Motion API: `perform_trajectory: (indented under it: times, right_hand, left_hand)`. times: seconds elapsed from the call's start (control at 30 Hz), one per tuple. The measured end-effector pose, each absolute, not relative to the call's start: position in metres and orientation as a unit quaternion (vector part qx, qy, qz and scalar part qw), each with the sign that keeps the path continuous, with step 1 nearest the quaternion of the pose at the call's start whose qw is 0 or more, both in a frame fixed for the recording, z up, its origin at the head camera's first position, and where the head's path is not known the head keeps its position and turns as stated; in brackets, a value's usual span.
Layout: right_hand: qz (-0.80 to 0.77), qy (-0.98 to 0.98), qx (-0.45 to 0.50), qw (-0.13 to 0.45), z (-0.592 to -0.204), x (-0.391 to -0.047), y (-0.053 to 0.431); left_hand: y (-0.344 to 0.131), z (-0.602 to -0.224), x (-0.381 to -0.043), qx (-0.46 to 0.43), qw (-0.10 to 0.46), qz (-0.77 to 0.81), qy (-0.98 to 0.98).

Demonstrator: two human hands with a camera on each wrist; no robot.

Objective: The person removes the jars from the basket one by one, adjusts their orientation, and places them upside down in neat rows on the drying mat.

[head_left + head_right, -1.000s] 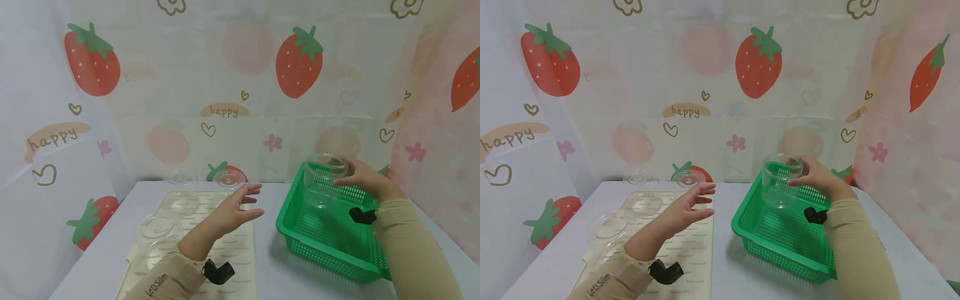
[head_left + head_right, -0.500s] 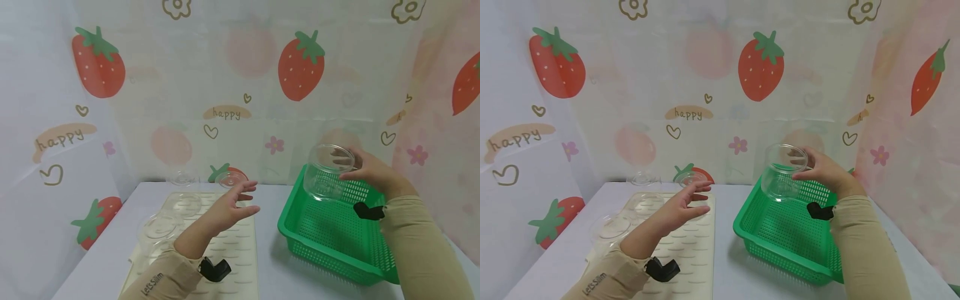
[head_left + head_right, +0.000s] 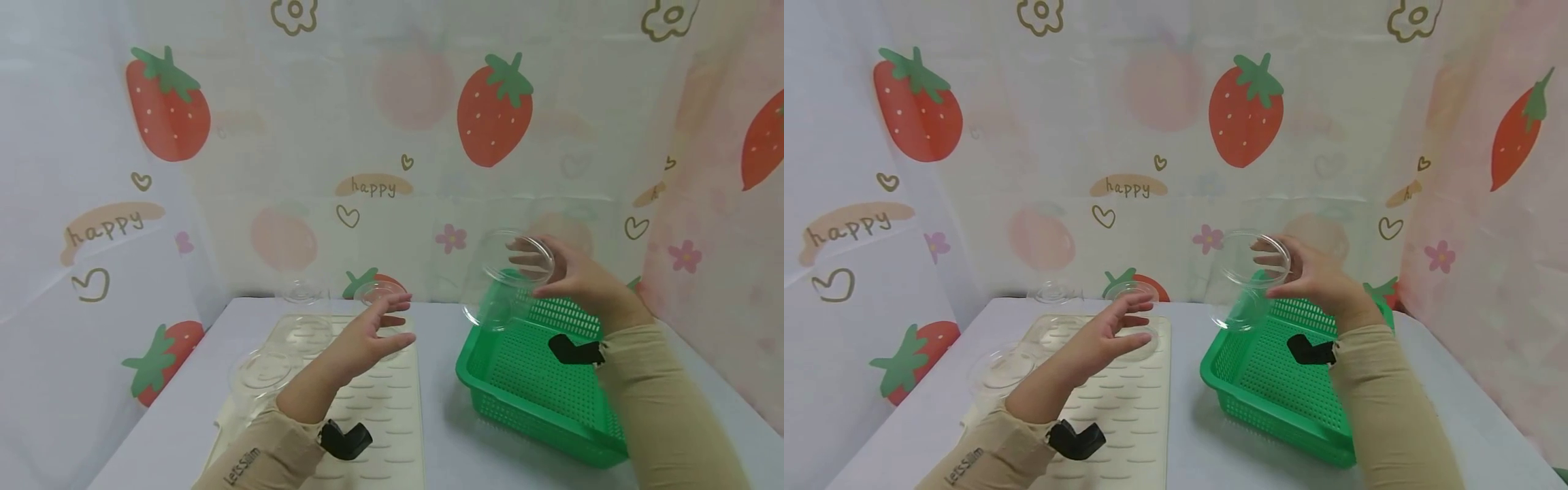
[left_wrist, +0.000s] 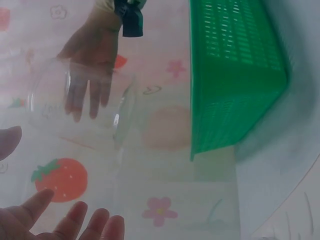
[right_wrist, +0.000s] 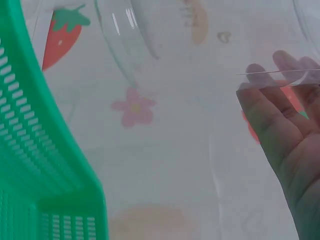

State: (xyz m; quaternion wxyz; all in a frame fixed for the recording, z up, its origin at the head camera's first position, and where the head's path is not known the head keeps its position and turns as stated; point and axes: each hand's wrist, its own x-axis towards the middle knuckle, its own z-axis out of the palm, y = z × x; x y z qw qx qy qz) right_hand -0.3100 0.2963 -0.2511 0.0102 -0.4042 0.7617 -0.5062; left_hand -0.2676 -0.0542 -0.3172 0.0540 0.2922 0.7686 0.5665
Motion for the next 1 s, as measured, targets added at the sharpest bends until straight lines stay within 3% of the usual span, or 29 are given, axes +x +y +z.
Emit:
perform_trajectory:
  times: [0.47,1.0]
  right_hand:
    - [-0.602,0.624,-0.498,-0.002,-0.263,-0.305,0.248]
    - [-0.657,0.560,-0.505,-0.010,-0.280,-0.303,0.202]
  left_hand:
    - [-0.063,-0.323,-0.272,0.293,0.060,0.602,0.741]
    - [-0.068,-0.324,-0.271,0.296,0.085,0.652,0.693]
